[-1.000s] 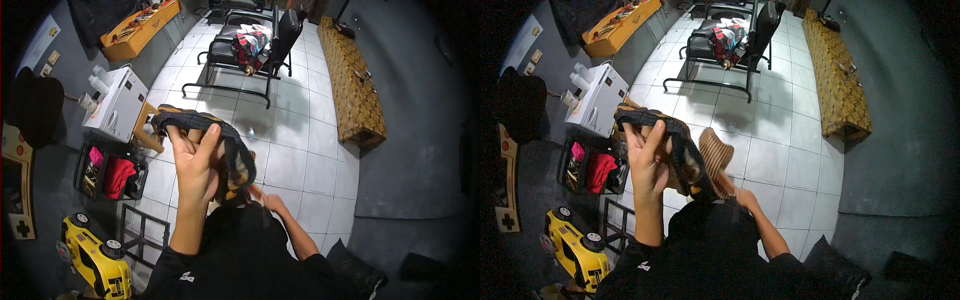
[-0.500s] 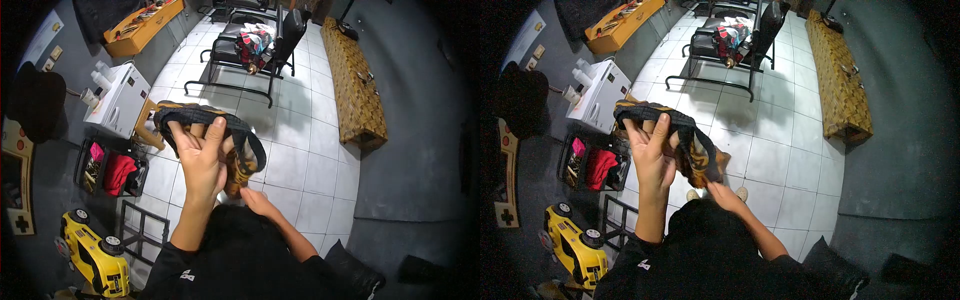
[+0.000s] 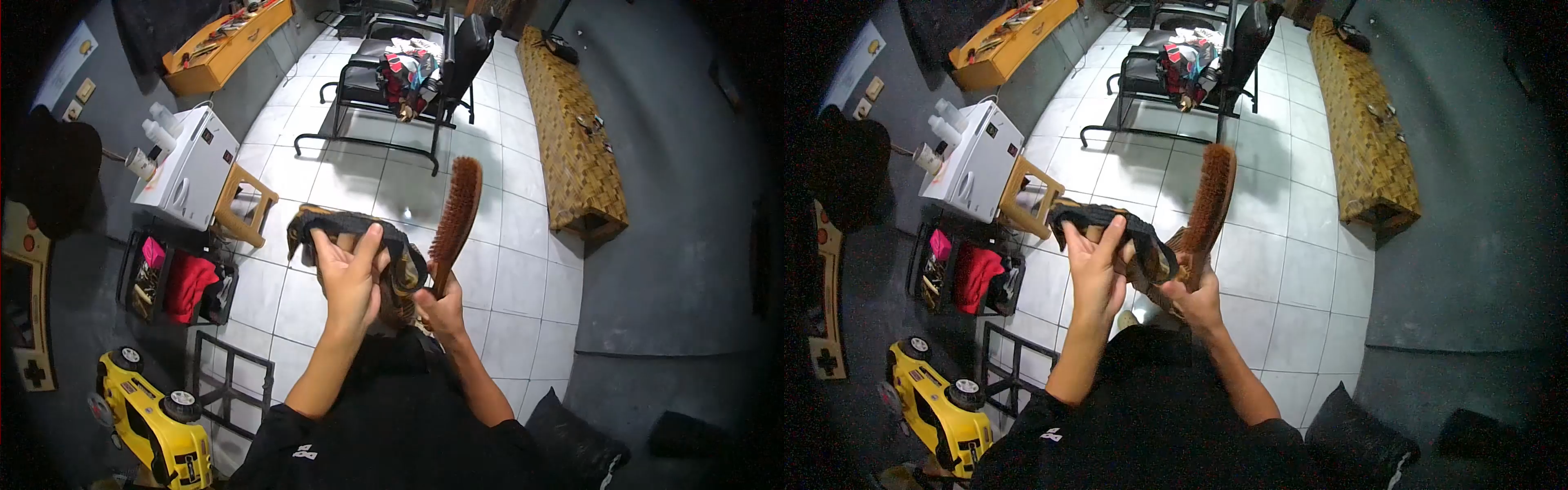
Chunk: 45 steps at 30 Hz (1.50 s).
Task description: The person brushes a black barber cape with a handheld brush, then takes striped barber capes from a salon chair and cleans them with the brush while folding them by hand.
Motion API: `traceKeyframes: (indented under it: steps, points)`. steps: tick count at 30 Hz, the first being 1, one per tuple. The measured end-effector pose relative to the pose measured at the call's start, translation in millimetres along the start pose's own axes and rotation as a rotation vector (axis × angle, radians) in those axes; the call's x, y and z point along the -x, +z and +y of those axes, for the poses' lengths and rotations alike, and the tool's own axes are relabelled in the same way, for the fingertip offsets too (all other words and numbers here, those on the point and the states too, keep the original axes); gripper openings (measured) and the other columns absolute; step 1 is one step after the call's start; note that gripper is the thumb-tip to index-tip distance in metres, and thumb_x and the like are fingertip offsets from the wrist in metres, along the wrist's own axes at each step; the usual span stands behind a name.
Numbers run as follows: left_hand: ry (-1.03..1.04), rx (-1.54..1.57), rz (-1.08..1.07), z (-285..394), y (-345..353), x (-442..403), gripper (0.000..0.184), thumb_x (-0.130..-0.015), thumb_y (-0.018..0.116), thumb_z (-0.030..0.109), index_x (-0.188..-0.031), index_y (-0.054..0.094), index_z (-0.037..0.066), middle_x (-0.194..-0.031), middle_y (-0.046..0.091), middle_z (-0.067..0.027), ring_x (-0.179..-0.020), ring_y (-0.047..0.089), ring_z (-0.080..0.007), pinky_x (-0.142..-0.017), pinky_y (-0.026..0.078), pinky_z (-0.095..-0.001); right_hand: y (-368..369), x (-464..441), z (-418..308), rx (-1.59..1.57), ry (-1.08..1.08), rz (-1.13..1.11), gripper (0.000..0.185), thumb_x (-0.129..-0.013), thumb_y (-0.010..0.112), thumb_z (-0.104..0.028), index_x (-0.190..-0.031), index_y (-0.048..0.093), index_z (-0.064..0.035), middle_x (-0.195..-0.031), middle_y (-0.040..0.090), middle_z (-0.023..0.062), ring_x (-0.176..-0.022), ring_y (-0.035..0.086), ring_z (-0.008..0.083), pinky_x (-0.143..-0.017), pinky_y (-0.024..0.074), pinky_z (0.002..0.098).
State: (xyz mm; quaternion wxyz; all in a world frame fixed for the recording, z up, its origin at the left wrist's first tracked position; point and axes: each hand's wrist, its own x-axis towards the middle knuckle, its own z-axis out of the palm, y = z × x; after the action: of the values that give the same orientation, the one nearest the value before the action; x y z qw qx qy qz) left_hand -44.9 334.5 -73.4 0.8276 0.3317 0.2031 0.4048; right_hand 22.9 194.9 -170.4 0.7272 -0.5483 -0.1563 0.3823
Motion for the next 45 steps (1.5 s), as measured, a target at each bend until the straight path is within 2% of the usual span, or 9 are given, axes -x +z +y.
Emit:
traceKeyframes:
  steps: [10, 19, 22, 23, 35, 38, 42, 43, 45]
  points:
    - [-0.139, -0.154, 0.145, -15, -45, -7, 0.038, -0.082, 0.061, -0.005, -0.106, 0.033, 0.003, -0.094, 0.059, -0.0112, -0.078, 0.060, -0.0131, -0.062, 0.052, -0.0246, 21, 1, -24, 0.274, -0.259, 0.070, 0.017, -0.092, 0.055, -0.009, -0.107, 0.055, 0.0002, -0.092, 0.058, 0.0001, -0.081, 0.052, 0.0060, -0.069, 0.0442, 0.0221]
    - [-0.391, -0.458, 0.260, -43, -92, -13, 0.013, -0.083, 0.060, 0.006, -0.091, 0.051, 0.001, -0.071, 0.057, -0.0064, -0.049, 0.055, -0.0128, -0.041, 0.045, -0.0237, 1, 3, -42, 0.908, -0.342, -0.170, 0.043, -0.072, 0.067, 0.000, -0.111, 0.049, 0.0008, -0.087, 0.061, 0.0126, -0.076, 0.059, 0.0145, -0.070, 0.0480, 0.0268]
    - [-0.239, -0.733, 0.065, -87, -157, -29, 0.019, -0.080, 0.061, 0.006, -0.094, 0.049, 0.002, -0.072, 0.057, -0.0062, -0.055, 0.057, -0.0142, -0.045, 0.046, -0.0236, 0, 6, -44, 0.982, -0.393, -0.175, 0.043, -0.069, 0.064, 0.002, -0.110, 0.050, 0.0006, -0.084, 0.061, 0.0120, -0.071, 0.060, 0.0160, -0.067, 0.0483, 0.0273]
    - [-0.118, -0.656, 0.041, -84, -151, -27, 0.059, -0.076, 0.062, -0.004, -0.115, 0.019, -0.002, -0.078, 0.061, -0.0152, -0.057, 0.057, -0.0152, -0.049, 0.049, -0.0263, 0, 6, -44, 0.943, -0.376, -0.174, 0.043, -0.069, 0.063, 0.000, -0.110, 0.050, -0.0003, -0.087, 0.061, 0.0146, -0.075, 0.061, 0.0217, -0.069, 0.0487, 0.0303]
    - [0.034, -1.494, -0.649, -14, -89, -13, 0.031, -0.069, 0.076, 0.020, -0.094, 0.068, 0.002, -0.075, 0.058, -0.0127, -0.069, 0.057, -0.0296, -0.066, 0.048, -0.0354, -24, 3, -63, 0.772, -0.328, 0.030, 0.037, -0.067, 0.055, 0.001, -0.104, 0.053, 0.0034, -0.085, 0.058, 0.0123, -0.066, 0.060, 0.0160, -0.059, 0.0493, 0.0277]
    - [0.629, -1.429, -0.761, -15, -73, -11, 0.027, -0.072, 0.073, 0.017, -0.095, 0.068, 0.002, -0.073, 0.056, -0.0132, -0.067, 0.057, -0.0294, -0.066, 0.048, -0.0345, -36, -8, -64, 0.922, -0.538, 0.177, 0.035, -0.070, 0.051, 0.009, -0.104, 0.054, 0.0032, -0.091, 0.058, 0.0096, -0.071, 0.061, 0.0152, -0.064, 0.0522, 0.0262]
    - [-0.327, -1.129, -0.892, -13, -46, -11, 0.021, -0.087, 0.061, 0.022, -0.085, 0.060, 0.001, -0.080, 0.054, -0.0093, -0.075, 0.051, -0.0202, -0.072, 0.043, -0.0265, -49, -20, -60, 1.026, -0.696, 0.467, 0.021, -0.080, 0.054, 0.003, -0.101, 0.054, 0.0018, -0.083, 0.055, 0.0094, -0.068, 0.058, 0.0165, -0.054, 0.0481, 0.0248]
    - [-0.602, -0.866, -0.684, -24, -36, -9, 0.026, -0.095, 0.051, 0.026, -0.084, 0.054, 0.002, -0.083, 0.051, -0.0028, -0.078, 0.046, -0.0099, -0.072, 0.040, -0.0232, -38, -11, -71, 0.530, -0.360, 0.454, 0.013, -0.090, 0.055, -0.012, -0.097, 0.055, -0.0014, -0.069, 0.050, 0.0034, -0.050, 0.045, 0.0097, -0.043, 0.0367, 0.0212]
    - [-0.565, -0.599, -0.489, -44, -25, -3, 0.026, -0.097, 0.047, 0.026, -0.087, 0.053, 0.003, -0.082, 0.049, 0.0008, -0.078, 0.044, -0.0058, -0.071, 0.040, -0.0225, -32, 2, -65, 0.188, -0.331, 0.316, 0.040, -0.097, 0.040, -0.041, -0.076, 0.047, -0.0072, -0.052, 0.037, -0.0023, -0.037, 0.029, 0.0061, -0.034, 0.0242, 0.0214]
